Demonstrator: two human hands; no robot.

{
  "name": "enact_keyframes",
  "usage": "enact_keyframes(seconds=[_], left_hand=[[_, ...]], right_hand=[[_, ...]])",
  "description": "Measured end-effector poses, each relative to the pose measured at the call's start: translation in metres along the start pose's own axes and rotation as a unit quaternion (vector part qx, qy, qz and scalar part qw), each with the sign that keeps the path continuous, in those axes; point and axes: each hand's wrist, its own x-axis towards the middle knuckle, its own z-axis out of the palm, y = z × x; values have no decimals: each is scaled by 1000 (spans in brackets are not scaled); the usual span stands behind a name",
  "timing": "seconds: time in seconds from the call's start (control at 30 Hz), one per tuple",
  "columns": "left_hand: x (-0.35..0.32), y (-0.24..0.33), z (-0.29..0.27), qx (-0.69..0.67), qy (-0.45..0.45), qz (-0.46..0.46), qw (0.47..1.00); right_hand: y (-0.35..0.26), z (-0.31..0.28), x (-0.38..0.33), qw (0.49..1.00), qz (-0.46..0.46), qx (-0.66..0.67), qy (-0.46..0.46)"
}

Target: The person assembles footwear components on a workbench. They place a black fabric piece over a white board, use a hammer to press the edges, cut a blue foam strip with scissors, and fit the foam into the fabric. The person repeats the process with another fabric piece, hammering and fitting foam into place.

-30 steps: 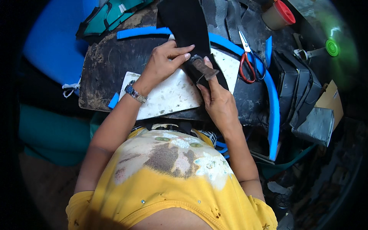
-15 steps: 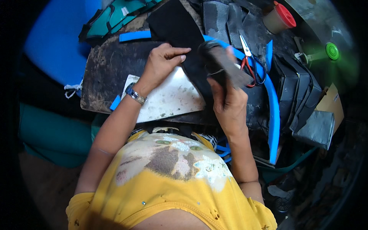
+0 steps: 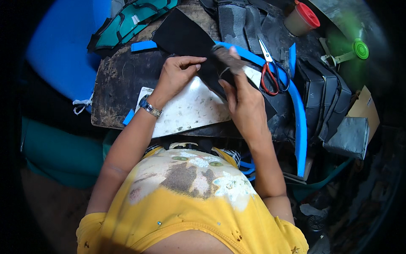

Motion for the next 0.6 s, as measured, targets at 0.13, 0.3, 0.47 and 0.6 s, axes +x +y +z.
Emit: enact_keyframes(seconds=[0.13,0.3,0.47,0.6], left_hand=[[-2,1,0,-8,-2,10,1000],[-4,4,-2,58,11,78,995],[0,11,-3,125,11,119,985],[1,18,1,148,19,160,976]], right_hand=[[0,-9,-5,994,26,-65,-87],[8,-33,-20,995,7,-61,-82],[14,-40,-31,983,57,-99,-140],[14,-40,-37,997,-65,-35,5]])
